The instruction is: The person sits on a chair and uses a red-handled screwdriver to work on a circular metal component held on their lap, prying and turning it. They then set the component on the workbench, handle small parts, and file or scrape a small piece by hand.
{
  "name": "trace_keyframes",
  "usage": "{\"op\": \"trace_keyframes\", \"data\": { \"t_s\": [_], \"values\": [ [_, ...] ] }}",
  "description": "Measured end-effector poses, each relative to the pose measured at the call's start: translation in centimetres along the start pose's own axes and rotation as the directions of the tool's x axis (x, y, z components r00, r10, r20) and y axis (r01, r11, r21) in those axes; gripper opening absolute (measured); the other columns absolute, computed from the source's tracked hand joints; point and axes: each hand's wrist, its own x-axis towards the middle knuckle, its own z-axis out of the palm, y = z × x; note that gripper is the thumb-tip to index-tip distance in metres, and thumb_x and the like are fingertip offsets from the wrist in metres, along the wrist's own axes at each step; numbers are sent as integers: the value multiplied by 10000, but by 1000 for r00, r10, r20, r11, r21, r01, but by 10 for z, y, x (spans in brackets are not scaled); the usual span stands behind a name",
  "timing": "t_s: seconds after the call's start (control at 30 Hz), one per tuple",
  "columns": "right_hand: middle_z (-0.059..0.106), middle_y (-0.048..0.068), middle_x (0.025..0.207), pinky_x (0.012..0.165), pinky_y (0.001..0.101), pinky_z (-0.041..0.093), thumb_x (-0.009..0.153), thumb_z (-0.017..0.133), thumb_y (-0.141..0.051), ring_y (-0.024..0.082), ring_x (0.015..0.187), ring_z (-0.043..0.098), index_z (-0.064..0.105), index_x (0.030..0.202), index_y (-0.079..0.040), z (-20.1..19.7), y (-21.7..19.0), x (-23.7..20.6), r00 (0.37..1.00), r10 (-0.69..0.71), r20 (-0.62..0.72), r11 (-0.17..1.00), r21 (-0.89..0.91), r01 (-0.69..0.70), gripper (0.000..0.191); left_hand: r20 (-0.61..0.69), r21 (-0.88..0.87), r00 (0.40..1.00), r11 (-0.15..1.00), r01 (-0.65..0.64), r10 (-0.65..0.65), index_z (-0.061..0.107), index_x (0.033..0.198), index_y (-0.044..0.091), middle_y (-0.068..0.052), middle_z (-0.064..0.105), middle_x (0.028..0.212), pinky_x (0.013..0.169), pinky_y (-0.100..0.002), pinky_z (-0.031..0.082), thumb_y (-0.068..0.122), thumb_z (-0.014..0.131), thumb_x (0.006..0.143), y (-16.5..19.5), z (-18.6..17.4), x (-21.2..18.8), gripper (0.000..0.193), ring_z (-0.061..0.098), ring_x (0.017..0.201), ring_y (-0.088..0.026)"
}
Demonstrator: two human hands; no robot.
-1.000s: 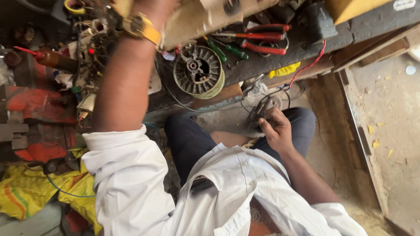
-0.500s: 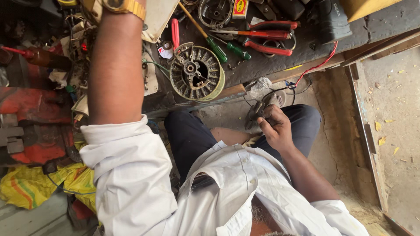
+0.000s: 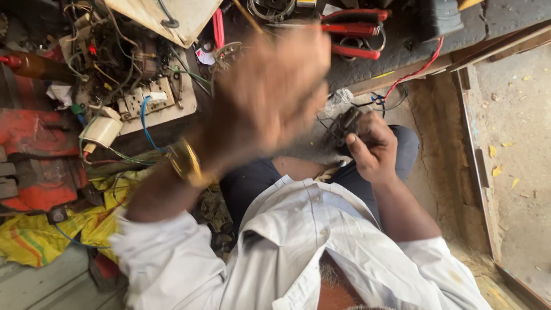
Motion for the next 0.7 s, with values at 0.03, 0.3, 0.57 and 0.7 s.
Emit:
{"op": "trace_keyframes", "data": {
  "t_s": [0.03, 0.3, 0.57, 0.7],
  "values": [
    [527, 55, 937, 768, 268, 392, 975, 706, -80, 156, 838, 484, 520, 844, -24, 0, -5, 6, 999, -37, 14, 999, 8, 37, 234, 10, -66, 1000, 998, 17, -17, 606, 1323, -4, -135, 641, 1279, 970, -405, 572, 337, 782, 1003, 15, 4, -21, 500, 685, 1104, -282],
    [624, 106, 1067, 851, 291, 435, 995, 680, -83, 207, 995, 561, 641, 977, 16, 18, -37, 13, 987, -90, 130, 995, -18, 93, 108, -20, -363, 937, 876, 317, -348, 571, 1388, 30, -127, 640, 1301, 997, -394, 587, 352, 819, 943, 45, 81, -136, 603, 696, 1153, -285],
    [598, 94, 947, 826, 321, 429, 953, 705, -76, 206, 905, 543, 622, 921, 7, 30, -29, -3, 979, -68, 195, 984, -146, 97, 122, 3, -470, 923, 814, 342, -386, 549, 1437, 43, -165, 682, 1248, 941, -386, 583, 252, 854, 888, 45, 93, -148, 662, 716, 1104, -319],
    [601, 108, 930, 782, 314, 458, 944, 731, -99, 213, 876, 587, 632, 934, 7, 29, -34, 3, 959, -33, 280, 977, -193, 90, 145, 6, -580, 910, 740, 340, -414, 540, 1439, 26, -169, 681, 1257, 940, -361, 590, 192, 849, 883, 38, 108, -169, 657, 723, 1100, -283]
  ]
}}
